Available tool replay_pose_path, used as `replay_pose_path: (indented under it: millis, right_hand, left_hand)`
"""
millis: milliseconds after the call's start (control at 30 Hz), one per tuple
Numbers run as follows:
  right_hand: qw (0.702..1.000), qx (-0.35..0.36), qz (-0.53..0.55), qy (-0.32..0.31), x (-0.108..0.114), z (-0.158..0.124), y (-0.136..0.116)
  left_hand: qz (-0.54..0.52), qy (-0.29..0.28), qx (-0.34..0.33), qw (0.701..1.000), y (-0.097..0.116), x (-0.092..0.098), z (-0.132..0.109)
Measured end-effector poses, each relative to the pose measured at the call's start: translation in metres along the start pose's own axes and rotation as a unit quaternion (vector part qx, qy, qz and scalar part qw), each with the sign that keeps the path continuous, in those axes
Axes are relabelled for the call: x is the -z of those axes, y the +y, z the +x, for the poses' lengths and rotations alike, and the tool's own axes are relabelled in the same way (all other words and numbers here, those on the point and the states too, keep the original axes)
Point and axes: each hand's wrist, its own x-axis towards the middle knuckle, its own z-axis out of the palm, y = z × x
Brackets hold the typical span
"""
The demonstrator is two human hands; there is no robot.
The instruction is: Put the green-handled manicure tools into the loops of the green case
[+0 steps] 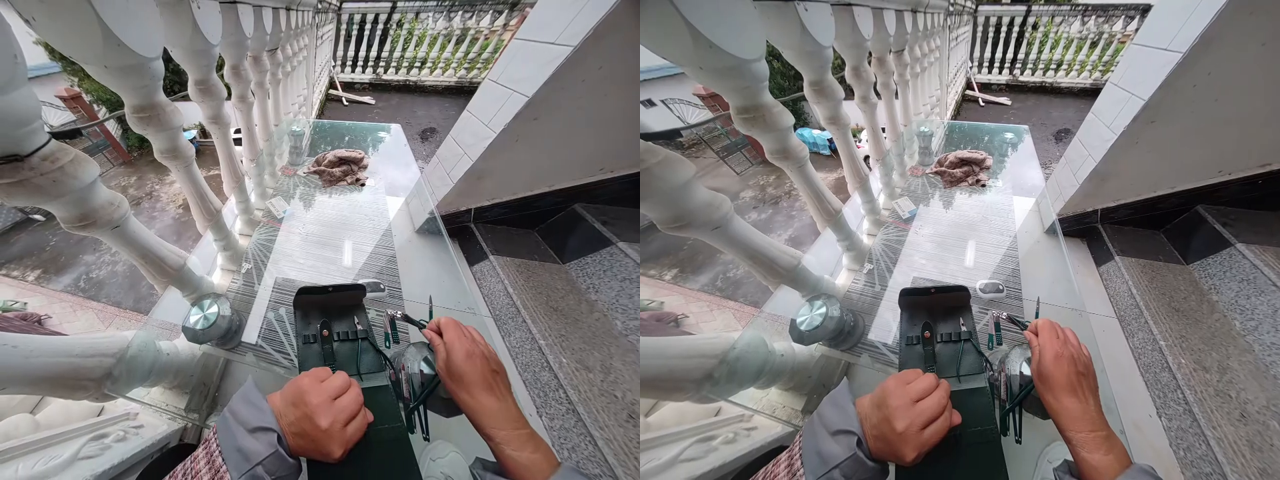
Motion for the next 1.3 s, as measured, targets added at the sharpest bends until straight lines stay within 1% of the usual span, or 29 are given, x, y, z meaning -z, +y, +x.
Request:
replay_pose_path:
  millis: [100,133,167,233,267,300,367,433,500,533,567,600,633,700,733,767,800,867,933,1033,1167,1300]
  right_hand:
    - [0.994,-0.010,0.067,0.086,0.011,0.002,-0.010]
    - [0.989,-0.013,0.105,0.103,0.015,0.000,-0.016]
    - [0.983,-0.014,0.152,0.097,0.019,-0.002,-0.024]
    - [0.965,-0.015,0.259,0.035,0.024,-0.010,-0.041]
    - [0.952,-0.007,0.307,-0.021,0.025,-0.015,-0.049]
    - [0.933,0.009,0.351,-0.081,0.026,-0.020,-0.057]
    - [0.895,0.023,0.415,-0.161,0.024,-0.029,-0.069]
    - [0.862,0.008,0.460,-0.212,0.021,-0.037,-0.076]
    - [0.837,-0.012,0.487,-0.248,0.020,-0.040,-0.078]
    - [0.831,-0.014,0.493,-0.260,0.020,-0.040,-0.077]
    - [0.832,-0.008,0.490,-0.261,0.021,-0.040,-0.076]
    - [0.842,0.007,0.481,-0.246,0.023,-0.040,-0.075]
    - [0.860,0.031,0.466,-0.207,0.025,-0.039,-0.073]
    - [0.898,0.102,0.420,-0.086,0.028,-0.039,-0.069]
    - [0.908,0.145,0.393,-0.029,0.029,-0.040,-0.068]
    - [0.911,0.186,0.369,0.014,0.029,-0.042,-0.067]
    - [0.909,0.221,0.351,0.038,0.028,-0.044,-0.066]
    - [0.898,0.278,0.338,0.046,0.023,-0.050,-0.065]
    - [0.879,0.327,0.342,0.058,0.016,-0.056,-0.066]
    - [0.866,0.375,0.321,0.079,0.009,-0.061,-0.068]
    - [0.870,0.403,0.267,0.091,0.010,-0.061,-0.070]
    - [0.888,0.394,0.213,0.104,0.014,-0.057,-0.071]
  left_hand:
    - [0.010,0.018,0.003,1.000,0.001,0.002,-0.001]
    - [0.016,0.027,0.010,0.999,0.001,0.004,-0.002]
    - [0.021,0.038,0.021,0.999,0.001,0.005,-0.002]
    - [0.029,0.056,0.045,0.997,0.002,0.008,-0.003]
    - [0.032,0.060,0.056,0.996,0.002,0.009,-0.003]
    - [0.035,0.061,0.062,0.996,0.002,0.010,-0.003]
    - [0.039,0.059,0.061,0.996,0.001,0.009,-0.003]
    - [0.037,0.061,0.057,0.996,0.000,0.007,-0.003]
    - [0.034,0.064,0.056,0.996,0.000,0.005,-0.004]
    - [0.035,0.060,0.055,0.996,0.000,0.005,-0.004]
    - [0.039,0.052,0.054,0.996,0.000,0.005,-0.005]
    - [0.043,0.042,0.055,0.997,0.000,0.005,-0.005]
    - [0.047,0.034,0.059,0.997,-0.001,0.005,-0.005]
    - [0.051,0.027,0.071,0.996,-0.002,0.005,-0.005]
    - [0.051,0.031,0.079,0.995,-0.002,0.005,-0.005]
    - [0.050,0.036,0.087,0.994,-0.003,0.005,-0.005]
    - [0.048,0.041,0.092,0.994,-0.003,0.004,-0.005]
    - [0.044,0.046,0.097,0.993,-0.003,0.003,-0.005]
    - [0.042,0.043,0.096,0.994,-0.003,0.003,-0.005]
    - [0.044,0.040,0.086,0.995,-0.003,0.004,-0.003]
    - [0.036,0.025,0.070,0.997,-0.003,0.003,-0.002]
    - [0.036,0.006,0.110,0.993,-0.003,-0.003,-0.002]
